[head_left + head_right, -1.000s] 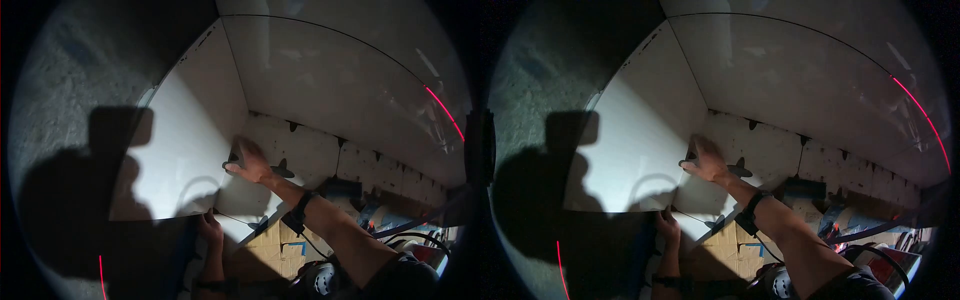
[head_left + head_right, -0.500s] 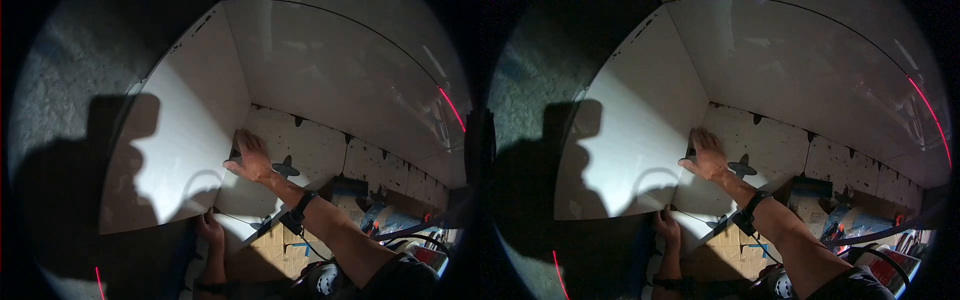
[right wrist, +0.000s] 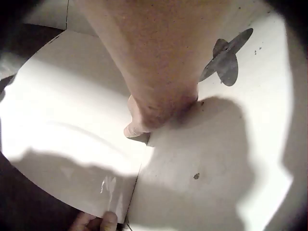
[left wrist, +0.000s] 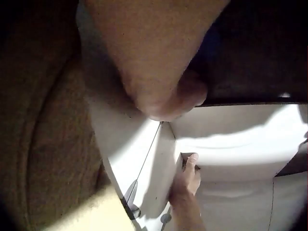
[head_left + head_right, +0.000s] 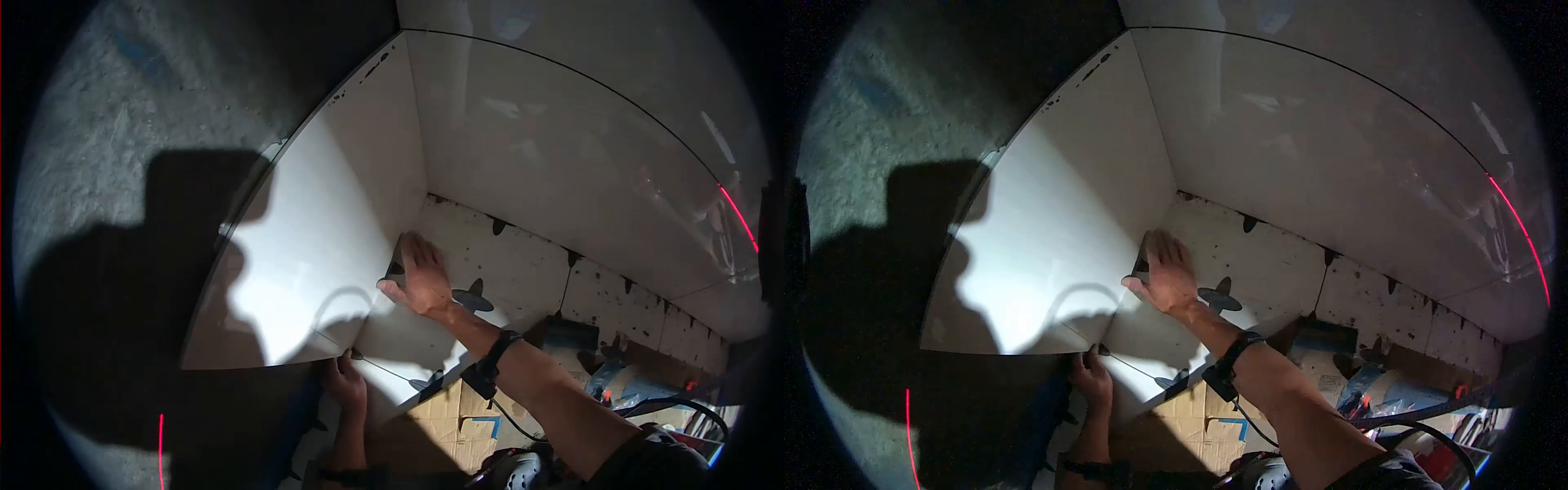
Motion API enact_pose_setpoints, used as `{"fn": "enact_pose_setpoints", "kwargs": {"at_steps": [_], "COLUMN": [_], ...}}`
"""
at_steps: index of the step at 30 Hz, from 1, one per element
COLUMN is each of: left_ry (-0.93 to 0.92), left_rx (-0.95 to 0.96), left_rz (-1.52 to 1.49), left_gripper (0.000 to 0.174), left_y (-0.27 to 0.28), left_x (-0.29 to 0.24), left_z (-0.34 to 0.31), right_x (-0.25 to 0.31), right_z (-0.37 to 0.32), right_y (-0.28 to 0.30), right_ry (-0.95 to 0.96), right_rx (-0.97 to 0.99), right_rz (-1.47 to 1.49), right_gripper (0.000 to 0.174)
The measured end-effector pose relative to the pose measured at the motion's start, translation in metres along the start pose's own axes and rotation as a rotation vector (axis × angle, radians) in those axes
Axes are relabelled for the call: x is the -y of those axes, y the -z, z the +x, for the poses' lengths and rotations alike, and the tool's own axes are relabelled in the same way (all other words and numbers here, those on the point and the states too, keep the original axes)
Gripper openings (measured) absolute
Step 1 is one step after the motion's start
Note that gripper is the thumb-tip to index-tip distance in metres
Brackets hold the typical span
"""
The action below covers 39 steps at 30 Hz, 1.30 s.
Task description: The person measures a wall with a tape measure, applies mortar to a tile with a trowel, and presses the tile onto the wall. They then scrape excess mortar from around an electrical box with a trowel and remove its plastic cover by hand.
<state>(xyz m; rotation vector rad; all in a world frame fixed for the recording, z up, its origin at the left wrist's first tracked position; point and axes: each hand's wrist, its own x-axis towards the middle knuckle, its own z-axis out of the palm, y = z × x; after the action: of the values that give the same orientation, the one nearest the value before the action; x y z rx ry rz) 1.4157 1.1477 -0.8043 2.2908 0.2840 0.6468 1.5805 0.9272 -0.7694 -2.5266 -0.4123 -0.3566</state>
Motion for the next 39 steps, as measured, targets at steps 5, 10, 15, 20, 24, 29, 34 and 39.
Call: {"fn": "enact_pose_setpoints", "kwargs": {"at_steps": [5,10,15,20,24,29,34,39], "left_ry": [-0.008,0.016,-0.135,-0.074,-0.068,0.003,-0.122,-0.118], "left_rx": [0.007,0.034,-0.044,-0.016,-0.045,0.008,-0.102,-0.096], "left_rz": [-0.032,0.023,0.117,0.083,0.110,0.143,0.156,0.159], "left_gripper": [0.021,0.022,0.021,0.024,0.025,0.027,0.022,0.022], "left_y": [0.000,0.002,0.003,0.003,0.002,0.002,0.000,-0.004], "left_x": [0.005,0.003,-0.006,-0.013,-0.010,-0.016,-0.011,-0.006], "left_z": [-0.001,-0.001,0.005,0.003,0.003,0.002,0.003,0.002], "right_x": [0.001,0.003,0.001,0.010,0.011,0.007,0.010,0.009], "right_z": [0.000,0.000,-0.002,0.002,0.000,0.000,-0.002,-0.002], "right_y": [-0.003,-0.001,-0.003,0.004,0.000,0.000,0.000,0.000], "right_ry": [-0.005,0.004,-0.024,-0.050,-0.068,-0.077,-0.052,-0.064], "right_rx": [0.003,0.007,0.021,0.061,0.083,0.129,0.163,0.184], "right_rz": [-0.017,-0.031,-0.026,-0.032,-0.052,-0.070,-0.127,-0.160], "right_gripper": [0.109,0.108,0.106,0.100,0.099,0.099,0.096,0.096]}}
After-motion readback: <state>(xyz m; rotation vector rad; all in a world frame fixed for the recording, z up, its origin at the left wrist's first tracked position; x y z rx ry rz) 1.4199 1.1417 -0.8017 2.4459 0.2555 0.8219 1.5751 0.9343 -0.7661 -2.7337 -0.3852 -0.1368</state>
